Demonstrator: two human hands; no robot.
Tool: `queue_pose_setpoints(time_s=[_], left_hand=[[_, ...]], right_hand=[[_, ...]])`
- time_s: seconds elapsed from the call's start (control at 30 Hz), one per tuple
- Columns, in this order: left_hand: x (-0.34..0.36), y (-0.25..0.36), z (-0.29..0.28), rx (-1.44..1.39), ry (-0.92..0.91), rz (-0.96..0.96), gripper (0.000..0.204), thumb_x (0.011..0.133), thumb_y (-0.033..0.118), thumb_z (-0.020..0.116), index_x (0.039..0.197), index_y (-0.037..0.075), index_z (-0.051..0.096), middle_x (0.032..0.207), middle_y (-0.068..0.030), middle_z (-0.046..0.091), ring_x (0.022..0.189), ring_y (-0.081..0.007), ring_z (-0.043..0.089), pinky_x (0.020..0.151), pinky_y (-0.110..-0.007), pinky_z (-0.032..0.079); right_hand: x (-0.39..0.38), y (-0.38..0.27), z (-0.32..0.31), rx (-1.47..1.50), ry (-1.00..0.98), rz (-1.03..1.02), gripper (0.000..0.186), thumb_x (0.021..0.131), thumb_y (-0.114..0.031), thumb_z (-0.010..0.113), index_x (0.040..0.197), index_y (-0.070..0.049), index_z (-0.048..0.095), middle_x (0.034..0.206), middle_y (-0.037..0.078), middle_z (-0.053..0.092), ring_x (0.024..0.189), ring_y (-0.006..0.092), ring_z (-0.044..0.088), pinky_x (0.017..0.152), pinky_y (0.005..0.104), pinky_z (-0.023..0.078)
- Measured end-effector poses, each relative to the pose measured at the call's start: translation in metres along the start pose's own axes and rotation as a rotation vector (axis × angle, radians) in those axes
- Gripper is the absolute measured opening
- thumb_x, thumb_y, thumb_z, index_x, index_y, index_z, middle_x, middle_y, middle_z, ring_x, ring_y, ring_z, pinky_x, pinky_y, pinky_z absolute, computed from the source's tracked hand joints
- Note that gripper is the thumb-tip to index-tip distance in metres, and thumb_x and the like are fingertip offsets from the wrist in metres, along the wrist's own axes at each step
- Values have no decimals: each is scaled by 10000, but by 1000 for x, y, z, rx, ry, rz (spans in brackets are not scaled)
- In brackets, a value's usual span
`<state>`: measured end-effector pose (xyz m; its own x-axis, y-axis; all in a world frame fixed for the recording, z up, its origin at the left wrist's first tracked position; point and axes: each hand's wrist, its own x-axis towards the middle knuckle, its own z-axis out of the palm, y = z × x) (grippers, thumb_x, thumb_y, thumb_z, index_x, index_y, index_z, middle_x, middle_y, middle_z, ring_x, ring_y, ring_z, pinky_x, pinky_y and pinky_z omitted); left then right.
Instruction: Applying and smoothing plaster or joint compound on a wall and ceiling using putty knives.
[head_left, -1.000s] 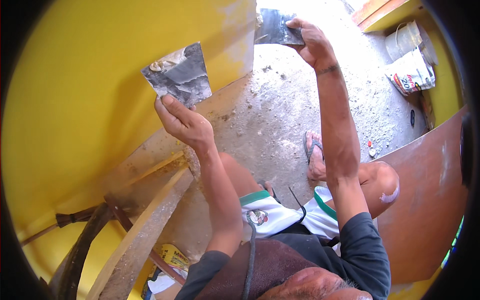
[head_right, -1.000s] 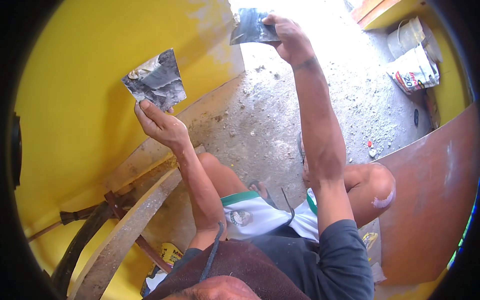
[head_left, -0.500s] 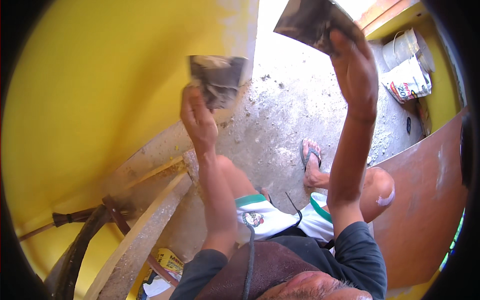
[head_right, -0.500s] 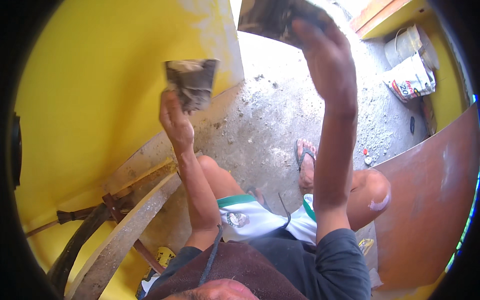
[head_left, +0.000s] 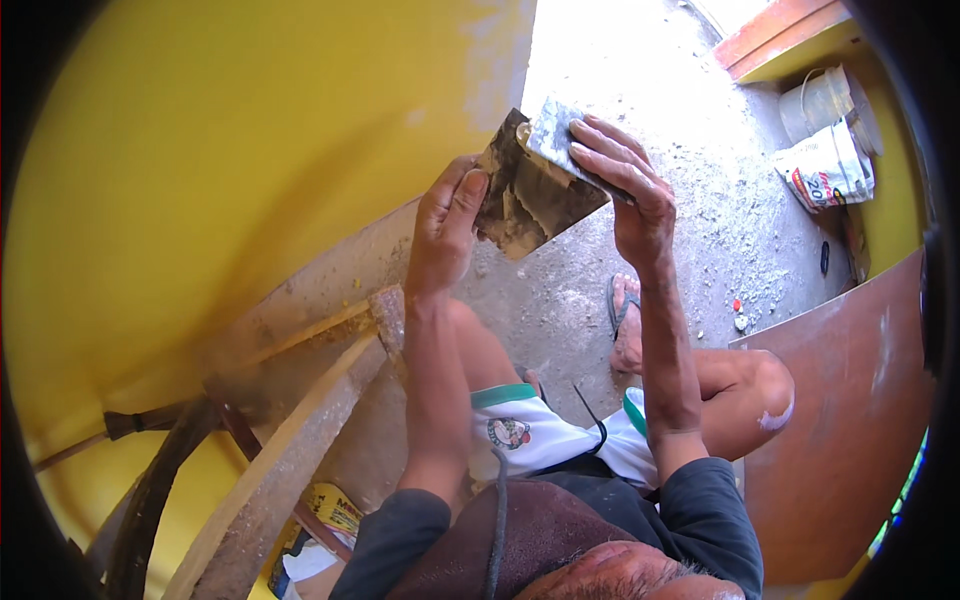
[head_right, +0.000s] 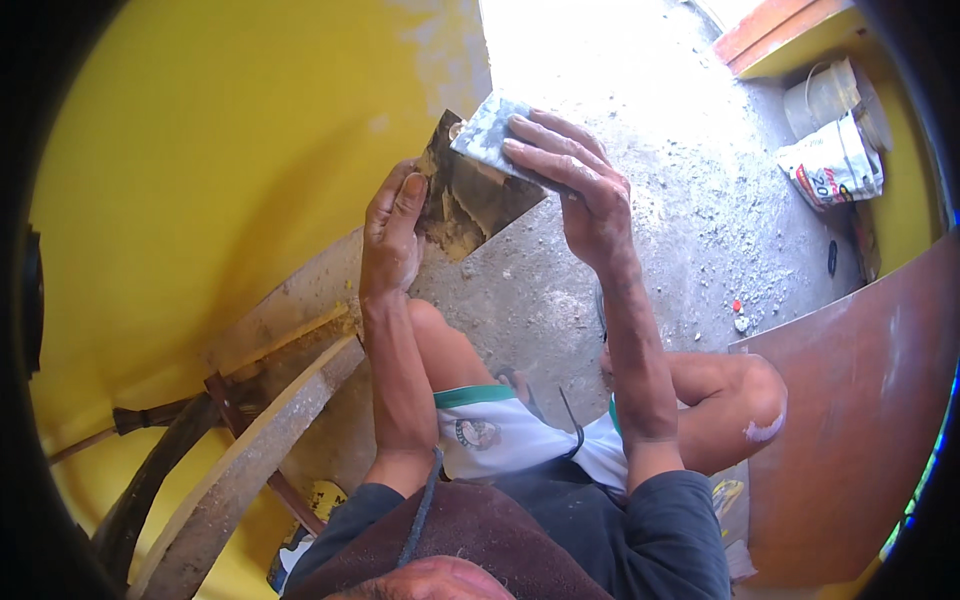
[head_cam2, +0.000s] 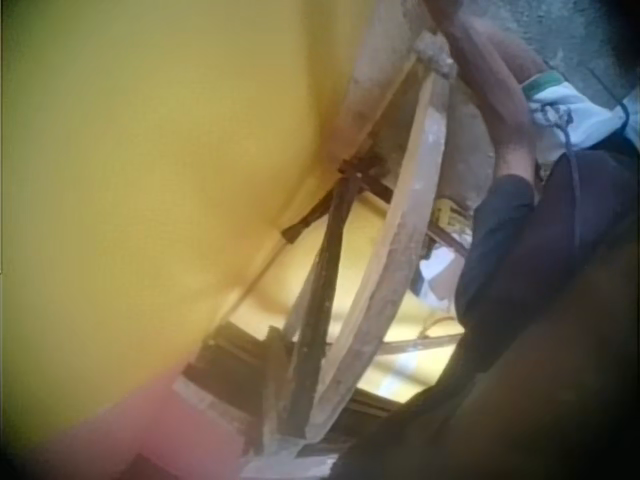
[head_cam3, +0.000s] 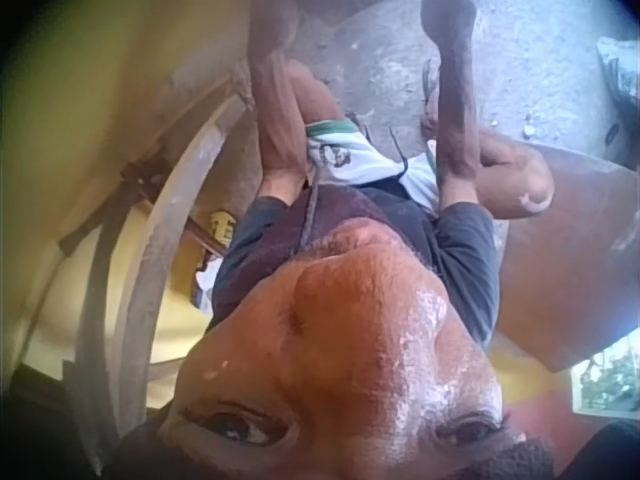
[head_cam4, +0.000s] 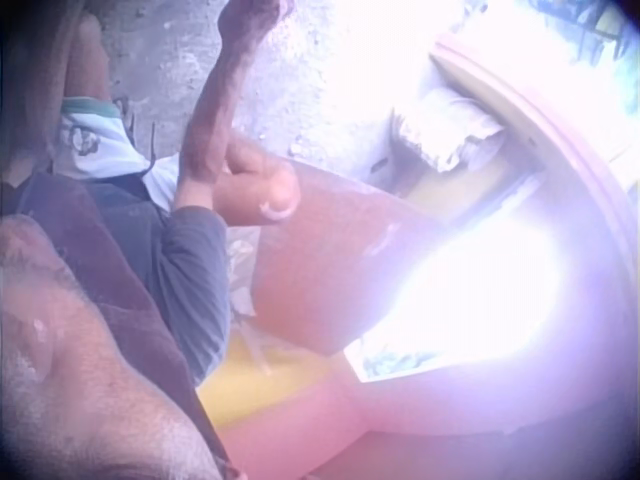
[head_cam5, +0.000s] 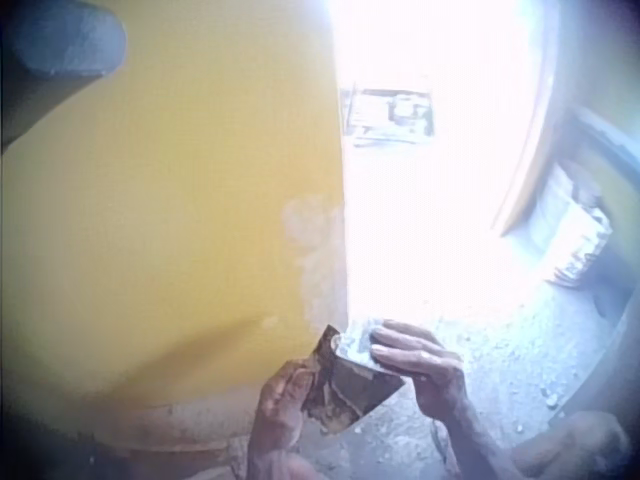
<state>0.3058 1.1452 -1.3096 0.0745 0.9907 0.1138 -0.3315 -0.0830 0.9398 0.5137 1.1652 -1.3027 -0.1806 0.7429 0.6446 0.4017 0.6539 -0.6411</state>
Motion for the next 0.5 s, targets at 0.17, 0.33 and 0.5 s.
queue_pose_setpoints(time_s=[0.17, 0.33, 0.5], left_hand=[[-3, 3, -2, 163, 70, -23, 314, 986, 206, 480, 1206, -3, 561, 1149, -69, 597, 1040, -106, 549, 916, -231, 417], [1, 5, -23, 669, 135, 18, 335, 989, 225, 454, 1198, -14, 561, 1145, -154, 615, 1039, -253, 584, 925, -321, 434], [1, 4, -27, 942, 110, 140, 326, 993, 172, 419, 1211, -45, 526, 1163, -201, 601, 1071, -326, 563, 945, -354, 413]], right_hand=[[-48, 23, 9, 334, 70, 563, 403, 892, 72, 434, 1062, -180, 698, 1178, 49, 640, 1172, 191, 543, 1035, 357, 411], [-84, 13, 6, 718, 408, 804, 215, 938, -68, 513, 1129, 4, 580, 1054, 87, 653, 1015, 148, 604, 927, 291, 480], [-87, -25, 57, 1299, 468, 939, 227, 944, -89, 515, 1154, -5, 534, 1094, 85, 639, 984, 137, 619, 885, 290, 499]])
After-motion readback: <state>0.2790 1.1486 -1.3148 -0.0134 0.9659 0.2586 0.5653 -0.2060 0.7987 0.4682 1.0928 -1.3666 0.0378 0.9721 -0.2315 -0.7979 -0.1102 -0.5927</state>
